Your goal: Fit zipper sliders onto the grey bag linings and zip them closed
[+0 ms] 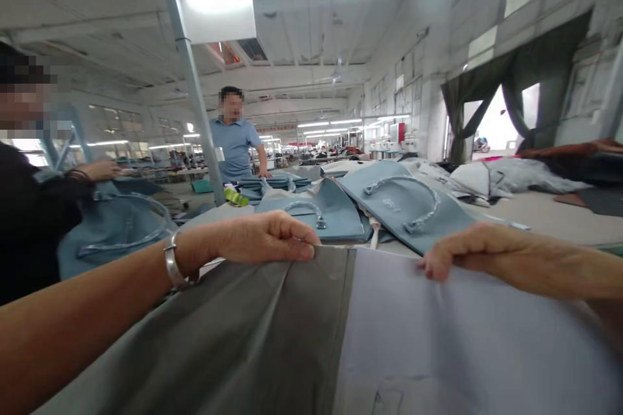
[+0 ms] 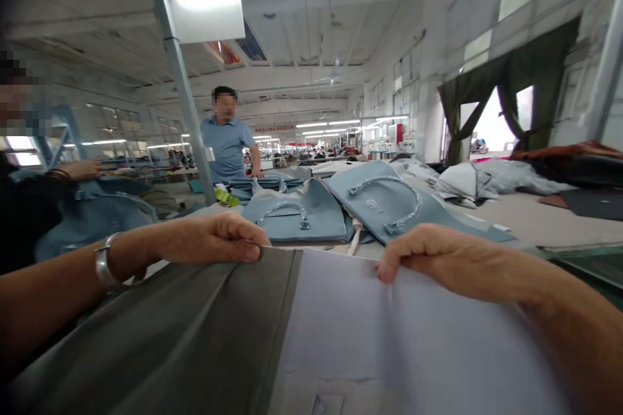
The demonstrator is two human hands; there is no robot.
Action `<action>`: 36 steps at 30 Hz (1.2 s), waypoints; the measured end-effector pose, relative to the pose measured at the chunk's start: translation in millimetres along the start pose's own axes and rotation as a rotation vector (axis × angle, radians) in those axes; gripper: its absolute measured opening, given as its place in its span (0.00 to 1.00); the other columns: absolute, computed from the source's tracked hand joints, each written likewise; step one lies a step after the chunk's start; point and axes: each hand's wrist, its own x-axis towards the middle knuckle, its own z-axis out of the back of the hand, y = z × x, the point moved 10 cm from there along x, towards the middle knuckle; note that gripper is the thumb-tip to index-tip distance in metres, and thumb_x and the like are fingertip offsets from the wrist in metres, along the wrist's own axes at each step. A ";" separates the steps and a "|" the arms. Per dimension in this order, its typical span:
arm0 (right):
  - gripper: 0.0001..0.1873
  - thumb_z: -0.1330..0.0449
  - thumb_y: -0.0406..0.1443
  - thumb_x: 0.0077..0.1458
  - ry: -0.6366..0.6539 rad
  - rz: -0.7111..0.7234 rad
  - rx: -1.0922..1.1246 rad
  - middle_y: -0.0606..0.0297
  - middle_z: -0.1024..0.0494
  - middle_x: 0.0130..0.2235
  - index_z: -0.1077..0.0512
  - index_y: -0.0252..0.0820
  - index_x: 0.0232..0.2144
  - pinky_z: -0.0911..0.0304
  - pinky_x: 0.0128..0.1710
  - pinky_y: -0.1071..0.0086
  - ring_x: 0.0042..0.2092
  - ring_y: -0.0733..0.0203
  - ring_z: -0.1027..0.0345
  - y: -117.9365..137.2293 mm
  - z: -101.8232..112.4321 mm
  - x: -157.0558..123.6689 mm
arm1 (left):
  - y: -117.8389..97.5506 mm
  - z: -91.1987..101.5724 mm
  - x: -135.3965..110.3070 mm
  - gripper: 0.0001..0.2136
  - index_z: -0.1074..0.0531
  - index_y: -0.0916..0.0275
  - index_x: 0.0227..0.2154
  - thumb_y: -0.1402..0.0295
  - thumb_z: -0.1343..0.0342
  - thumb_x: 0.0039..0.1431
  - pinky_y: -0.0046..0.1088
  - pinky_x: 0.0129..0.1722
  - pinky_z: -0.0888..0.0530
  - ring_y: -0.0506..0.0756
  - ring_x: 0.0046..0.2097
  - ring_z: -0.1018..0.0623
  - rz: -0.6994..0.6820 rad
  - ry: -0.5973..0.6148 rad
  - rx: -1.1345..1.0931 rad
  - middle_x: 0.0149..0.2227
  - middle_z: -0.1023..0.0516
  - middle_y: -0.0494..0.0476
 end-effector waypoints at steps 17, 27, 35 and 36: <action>0.13 0.49 0.30 0.66 -0.045 0.603 -0.320 0.57 0.27 0.48 0.30 0.38 0.51 0.36 0.46 0.63 0.46 0.54 0.32 109.3 -150.9 2.4 | 102.9 12.8 31.2 0.13 0.24 0.65 0.31 0.59 0.39 0.56 0.20 0.33 0.32 0.49 0.30 0.31 0.053 0.014 -0.176 0.27 0.27 0.48; 0.08 0.45 0.22 0.52 0.413 0.810 -0.386 0.61 0.29 0.31 0.31 0.38 0.32 0.39 0.26 0.67 0.29 0.57 0.33 218.6 -306.1 -46.4 | 119.8 17.7 31.2 0.10 0.24 0.66 0.28 0.63 0.41 0.56 0.23 0.39 0.33 0.49 0.33 0.31 0.057 -0.094 -0.165 0.28 0.27 0.48; 0.17 0.57 0.22 0.60 0.265 0.818 0.057 0.62 0.25 0.41 0.35 0.42 0.44 0.31 0.37 0.79 0.39 0.66 0.27 163.9 -209.7 -64.3 | 130.2 38.4 6.7 0.29 0.36 0.64 0.17 0.39 0.40 0.46 0.26 0.27 0.42 0.47 0.24 0.42 0.017 -0.215 -0.075 0.19 0.43 0.45; 0.15 0.55 0.24 0.62 0.240 0.798 0.045 0.62 0.25 0.43 0.35 0.43 0.44 0.31 0.40 0.83 0.41 0.68 0.26 148.4 -195.1 -69.6 | 132.8 41.3 4.5 0.30 0.38 0.64 0.17 0.38 0.42 0.47 0.26 0.26 0.43 0.47 0.23 0.42 0.021 -0.235 -0.070 0.18 0.43 0.45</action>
